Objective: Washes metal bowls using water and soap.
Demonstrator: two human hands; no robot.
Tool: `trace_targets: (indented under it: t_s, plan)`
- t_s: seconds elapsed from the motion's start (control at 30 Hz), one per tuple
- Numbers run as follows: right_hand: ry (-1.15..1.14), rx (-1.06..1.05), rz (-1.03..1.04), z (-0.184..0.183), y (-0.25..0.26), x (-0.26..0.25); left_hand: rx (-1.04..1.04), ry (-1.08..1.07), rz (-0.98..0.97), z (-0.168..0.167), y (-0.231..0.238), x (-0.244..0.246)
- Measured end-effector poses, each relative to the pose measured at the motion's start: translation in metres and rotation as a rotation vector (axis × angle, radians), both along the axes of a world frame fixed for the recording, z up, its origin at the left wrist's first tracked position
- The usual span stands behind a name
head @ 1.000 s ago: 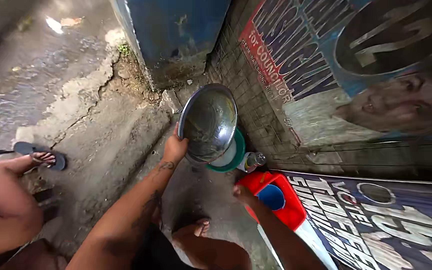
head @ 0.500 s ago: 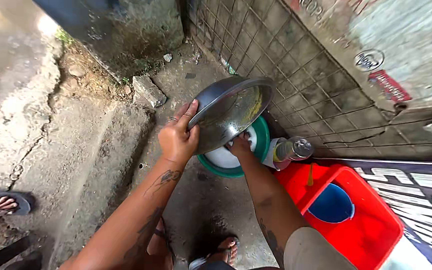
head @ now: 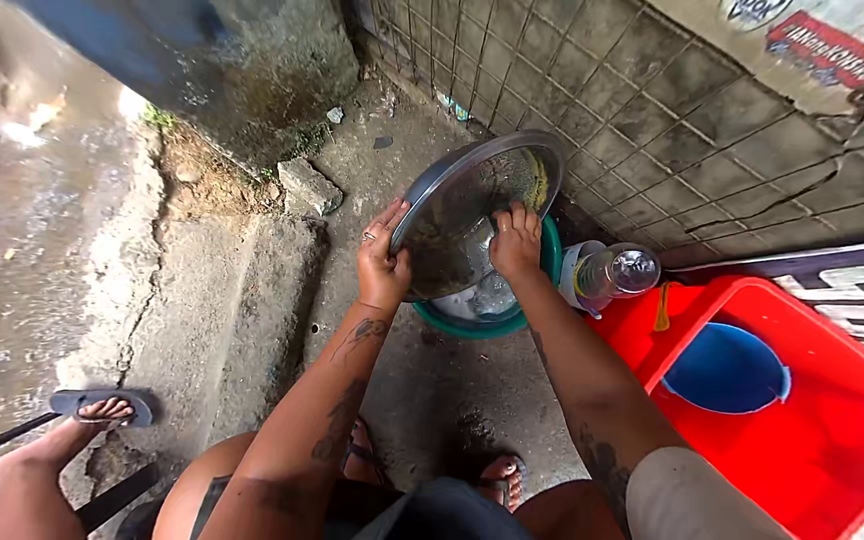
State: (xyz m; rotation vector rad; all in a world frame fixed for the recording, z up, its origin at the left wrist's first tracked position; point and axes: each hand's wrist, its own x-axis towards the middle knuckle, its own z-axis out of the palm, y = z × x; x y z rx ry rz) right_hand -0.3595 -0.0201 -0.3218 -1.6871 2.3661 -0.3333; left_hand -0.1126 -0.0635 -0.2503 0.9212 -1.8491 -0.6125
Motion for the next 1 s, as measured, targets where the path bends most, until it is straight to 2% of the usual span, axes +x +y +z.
trace_targets:
  t_s: [0.07,0.17,0.27,0.33,0.4,0.5,0.6,0.67,0.73,0.8,0.83,0.9,0.97,1.0]
  plan:
    - [0.073,0.036,0.06,-0.032,-0.002,-0.001,0.035,0.048,0.009,-0.006,0.002,-0.001]
    - [-0.104,0.079,-0.019,-0.05,0.013,0.041,0.209,0.138,0.064,-0.009,0.002,-0.002]
    - [-0.515,0.204,-0.259,-0.011,0.015,0.111,0.391,0.226,0.1,-0.013,0.001,-0.001]
    - [-0.825,0.168,-0.493,0.014,-0.005,0.149,0.445,0.274,0.079,-0.011,-0.002,-0.001]
    - [-1.205,0.058,-0.683,0.048,-0.03,0.169,0.458,0.303,0.02,-0.009,-0.005,0.0]
    - [-1.71,-0.207,-0.735,0.083,-0.062,0.172,0.381,0.335,-0.174,-0.002,-0.017,0.002]
    - [-1.866,-0.495,-0.592,0.094,-0.065,0.177,0.297,0.311,-0.334,0.005,-0.026,-0.001]
    - [-1.748,-0.503,-0.492,0.098,-0.045,0.182,0.239,0.302,-0.358,0.006,-0.025,-0.005]
    - [-1.416,-0.339,-0.33,0.088,-0.005,0.183,0.191,0.281,-0.326,0.005,-0.018,-0.011]
    - [-1.099,-0.216,-0.122,0.048,0.02,0.177,0.143,0.26,-0.24,0.003,-0.01,-0.018]
    - [-0.967,-0.21,-0.038,0.013,0.024,0.168,0.117,0.239,-0.204,0.002,-0.008,-0.02]
    - [-0.655,-0.048,0.068,-0.027,0.031,0.128,0.076,0.206,-0.165,0.0,-0.005,-0.021]
    - [-0.286,0.198,0.146,-0.043,0.029,0.07,0.094,0.173,-0.157,0.004,-0.003,-0.021]
    - [-0.111,0.235,0.176,-0.044,0.024,0.041,0.115,0.153,-0.158,0.008,-0.002,-0.02]
